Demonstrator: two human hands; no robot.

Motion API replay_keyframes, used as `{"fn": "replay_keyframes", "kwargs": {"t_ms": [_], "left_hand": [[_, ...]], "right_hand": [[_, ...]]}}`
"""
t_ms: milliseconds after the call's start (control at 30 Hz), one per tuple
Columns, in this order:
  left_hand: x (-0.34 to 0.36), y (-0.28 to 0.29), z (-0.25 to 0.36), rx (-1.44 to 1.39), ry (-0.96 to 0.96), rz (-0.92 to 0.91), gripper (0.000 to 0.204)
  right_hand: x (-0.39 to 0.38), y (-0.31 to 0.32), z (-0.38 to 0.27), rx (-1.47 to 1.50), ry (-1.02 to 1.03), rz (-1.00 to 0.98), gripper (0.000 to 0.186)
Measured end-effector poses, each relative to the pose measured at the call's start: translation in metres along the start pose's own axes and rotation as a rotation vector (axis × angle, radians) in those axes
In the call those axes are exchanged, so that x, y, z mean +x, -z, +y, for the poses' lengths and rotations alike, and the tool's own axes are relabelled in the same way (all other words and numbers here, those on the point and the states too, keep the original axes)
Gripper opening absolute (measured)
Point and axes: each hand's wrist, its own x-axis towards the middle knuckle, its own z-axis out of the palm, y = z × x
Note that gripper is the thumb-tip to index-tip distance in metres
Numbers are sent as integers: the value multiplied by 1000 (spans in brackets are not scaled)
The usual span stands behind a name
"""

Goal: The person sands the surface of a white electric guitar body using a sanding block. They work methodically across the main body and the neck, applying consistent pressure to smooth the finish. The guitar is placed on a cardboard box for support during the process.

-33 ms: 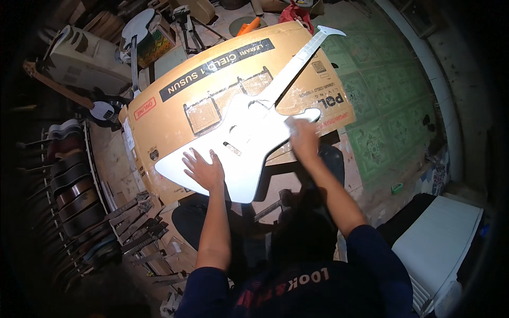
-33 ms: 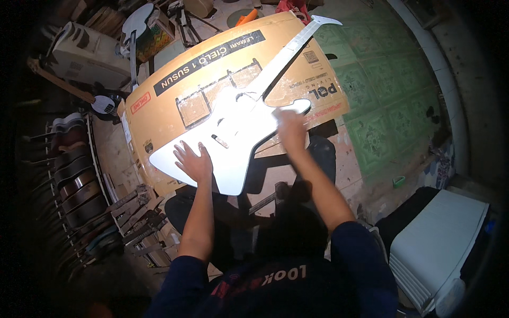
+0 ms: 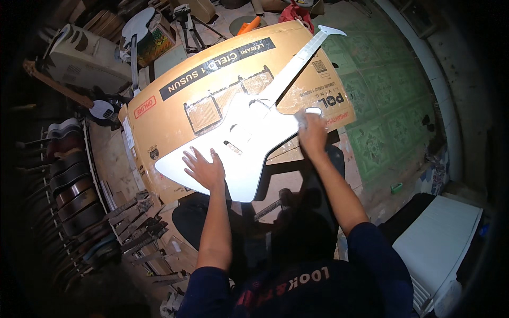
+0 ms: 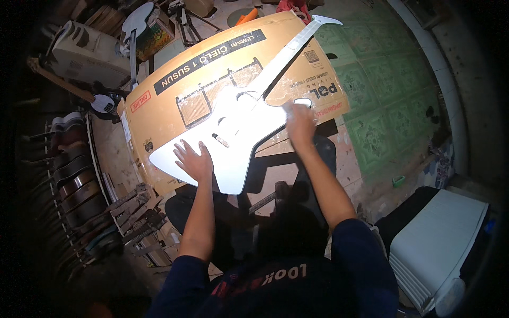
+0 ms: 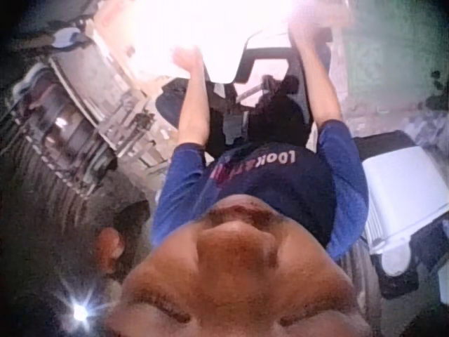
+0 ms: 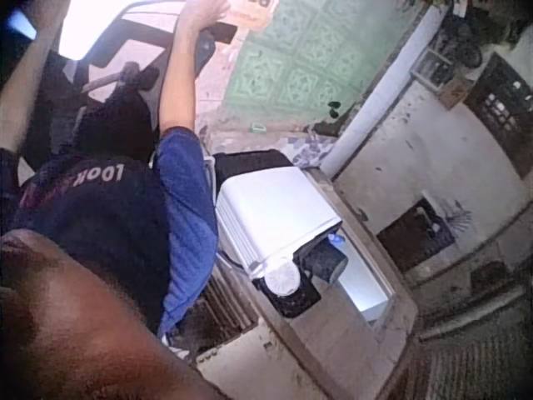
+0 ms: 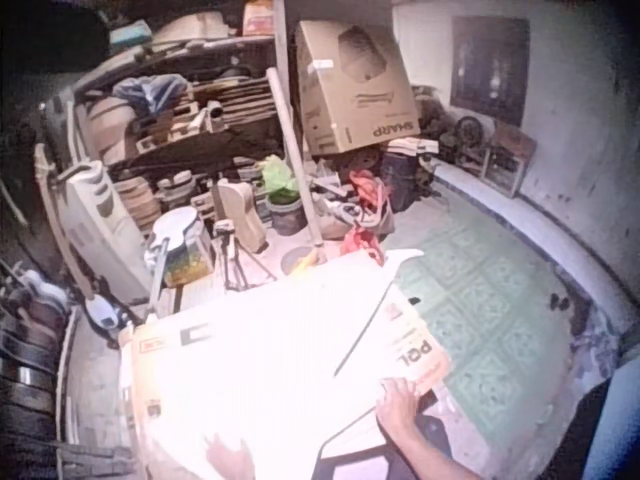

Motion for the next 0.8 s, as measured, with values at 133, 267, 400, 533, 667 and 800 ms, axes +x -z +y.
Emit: {"fn": "replay_keyframes", "kwargs": {"t_ms": [133,267,400,533,667,800], "left_hand": [[1,2,16,-28,-9,-20,75],[2,4,2,-22,11,-6,75],[3,1,-4,-1,20,-6,75],[3,4,6,-10,23,-22,77],[2,2,-2,-32,21,-4,77],[3,3,0,-39,22,5,77]], "right_hand": [[-35,-39,-8,7,10,-144,30],[-59,-28,-54,7,286,-117,32],[3,8,-5,-98,-31,79,29],[-18,-22,-26,117,-163,-76,15],[-102,-31,-89,-5,319,-202,30],[-34,-26,-51,24,289,-144,32]]}}
